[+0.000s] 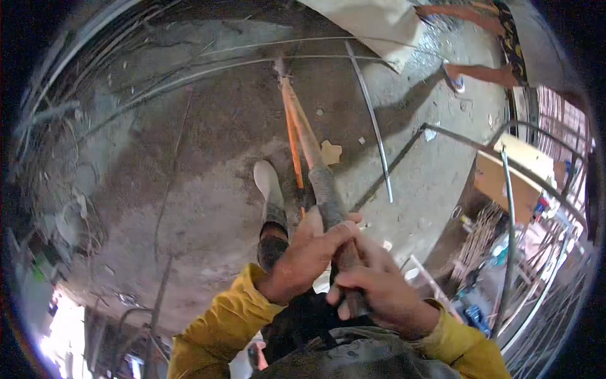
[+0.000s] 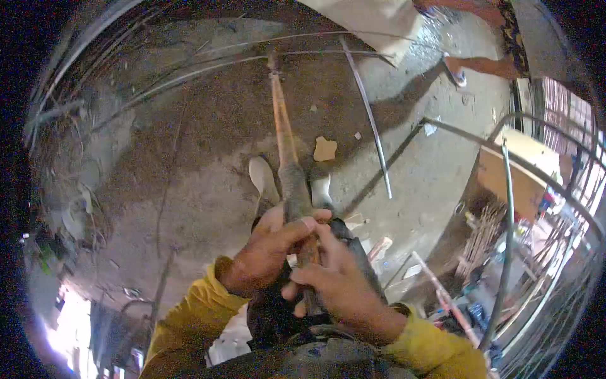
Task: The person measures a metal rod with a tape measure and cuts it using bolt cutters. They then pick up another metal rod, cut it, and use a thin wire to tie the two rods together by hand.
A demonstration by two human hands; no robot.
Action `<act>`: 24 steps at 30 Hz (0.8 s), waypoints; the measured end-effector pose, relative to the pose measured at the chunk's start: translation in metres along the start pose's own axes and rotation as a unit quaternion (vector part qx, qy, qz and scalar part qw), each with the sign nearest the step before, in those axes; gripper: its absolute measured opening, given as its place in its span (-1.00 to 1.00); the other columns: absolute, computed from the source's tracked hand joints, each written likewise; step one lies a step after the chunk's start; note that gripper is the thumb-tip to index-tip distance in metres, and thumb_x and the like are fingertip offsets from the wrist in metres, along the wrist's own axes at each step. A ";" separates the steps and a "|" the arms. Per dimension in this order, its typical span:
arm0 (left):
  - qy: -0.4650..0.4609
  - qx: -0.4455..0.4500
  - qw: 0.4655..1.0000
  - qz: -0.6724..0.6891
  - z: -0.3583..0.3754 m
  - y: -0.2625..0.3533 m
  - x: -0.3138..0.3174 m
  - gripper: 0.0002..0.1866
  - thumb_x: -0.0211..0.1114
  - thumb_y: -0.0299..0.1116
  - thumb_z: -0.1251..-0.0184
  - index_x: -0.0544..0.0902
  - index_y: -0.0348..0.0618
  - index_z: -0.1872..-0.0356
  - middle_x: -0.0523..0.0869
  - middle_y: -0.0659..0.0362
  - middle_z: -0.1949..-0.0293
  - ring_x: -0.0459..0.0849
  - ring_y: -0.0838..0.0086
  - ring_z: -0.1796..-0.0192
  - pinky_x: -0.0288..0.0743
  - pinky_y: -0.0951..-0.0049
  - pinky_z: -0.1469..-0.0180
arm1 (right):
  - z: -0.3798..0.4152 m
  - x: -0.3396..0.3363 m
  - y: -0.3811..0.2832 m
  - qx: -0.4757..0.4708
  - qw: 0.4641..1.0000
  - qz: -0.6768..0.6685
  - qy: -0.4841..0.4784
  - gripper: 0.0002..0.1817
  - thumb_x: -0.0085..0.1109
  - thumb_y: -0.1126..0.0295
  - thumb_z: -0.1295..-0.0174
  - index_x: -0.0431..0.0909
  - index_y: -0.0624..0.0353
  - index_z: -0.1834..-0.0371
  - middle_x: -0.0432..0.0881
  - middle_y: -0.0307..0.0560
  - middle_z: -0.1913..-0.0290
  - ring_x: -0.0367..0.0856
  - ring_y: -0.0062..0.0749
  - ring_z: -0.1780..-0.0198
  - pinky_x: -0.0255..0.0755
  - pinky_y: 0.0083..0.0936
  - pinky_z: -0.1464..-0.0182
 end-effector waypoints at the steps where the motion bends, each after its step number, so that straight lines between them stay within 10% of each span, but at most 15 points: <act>1: -0.005 -0.021 0.999 0.025 -0.002 -0.004 0.000 -0.61 0.11 -0.29 -0.35 0.43 -0.34 -0.08 0.62 0.07 0.11 0.63 0.36 0.09 0.51 0.40 0.01 | -0.002 0.000 0.004 -0.007 1.000 -0.016 0.002 -0.25 0.13 0.45 -0.14 -0.09 0.21 -0.34 0.41 0.01 0.14 0.59 -0.42 0.45 0.42 -0.62 0.67; 4: 0.030 -0.051 0.998 0.015 -0.009 -0.011 0.002 -0.65 0.11 -0.34 -0.33 0.46 -0.30 -0.07 0.64 0.09 0.17 0.65 0.41 0.17 0.55 0.45 0.10 | -0.007 -0.001 0.011 -0.007 0.988 0.145 0.051 -0.41 0.13 0.44 -0.17 -0.04 0.21 -0.14 0.44 -0.05 0.38 0.37 -0.54 0.76 0.26 -0.61 0.79; 11: 0.173 -0.092 0.979 -0.058 -0.044 -0.083 -0.009 -0.84 0.23 -0.46 -0.20 0.53 -0.22 0.20 0.63 0.21 0.39 0.61 0.51 0.40 0.50 0.48 0.44 | -0.029 -0.062 0.073 -0.048 0.990 0.128 0.044 -0.39 0.10 0.47 -0.15 -0.05 0.28 -0.16 0.44 0.02 0.40 0.39 -0.50 0.77 0.26 -0.60 0.81; 14: 0.148 -0.274 0.949 -0.048 -0.071 -0.174 -0.038 -0.82 0.28 -0.36 -0.19 0.49 -0.20 0.31 0.59 0.17 0.47 0.60 0.47 0.49 0.47 0.44 0.56 | -0.068 -0.118 0.132 -0.118 0.911 0.351 0.182 -0.42 0.07 0.50 -0.06 0.08 0.26 -0.17 0.51 0.09 0.30 0.59 -0.19 0.45 0.48 -0.41 0.45; 16: 0.250 -0.167 0.941 -0.157 -0.094 -0.226 -0.064 -0.47 0.39 -0.30 -0.05 0.25 -0.28 0.10 0.54 0.03 0.31 0.59 0.38 0.44 0.48 0.36 0.49 | -0.101 -0.157 0.183 -0.179 0.887 0.365 0.219 -0.32 0.14 0.43 0.00 0.15 0.16 -0.27 0.56 0.32 0.13 0.51 0.25 0.05 0.43 -0.15 0.06; 19: 0.246 -0.159 0.944 -0.155 -0.106 -0.273 -0.080 -0.49 0.36 -0.26 -0.07 0.31 -0.37 0.11 0.53 -0.02 0.25 0.56 0.31 0.16 0.48 0.30 0.14 | -0.138 -0.189 0.237 -0.190 0.909 0.295 0.223 -0.41 0.05 0.47 -0.02 0.26 0.13 -0.23 0.55 0.33 0.09 0.50 0.21 -0.01 0.41 -0.18 0.01; 20: 0.184 -0.210 0.950 -0.143 -0.094 -0.210 -0.053 -0.49 0.36 -0.21 -0.08 0.34 -0.40 0.14 0.53 -0.03 0.21 0.55 0.31 0.13 0.47 0.30 0.10 | -0.137 -0.188 0.233 -0.168 0.901 0.308 0.256 -0.43 0.05 0.48 0.00 0.30 0.13 -0.20 0.55 0.33 0.10 0.49 0.24 0.00 0.41 -0.16 0.01; 24: 0.218 -0.133 0.958 -0.131 -0.117 -0.298 -0.101 -0.53 0.36 -0.31 -0.02 0.37 -0.48 0.21 0.57 -0.04 0.30 0.59 0.28 0.24 0.46 0.29 0.16 | -0.140 -0.187 0.231 -0.108 0.893 0.305 0.312 -0.47 0.09 0.49 0.05 0.36 0.12 -0.10 0.58 0.32 0.18 0.52 0.26 0.07 0.41 -0.06 0.05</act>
Point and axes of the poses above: each hand's wrist, its own z-axis away from the middle knuckle, its own x-axis out of the palm, y = z × x, the point moved 5 cm from there along -z, towards the middle knuckle
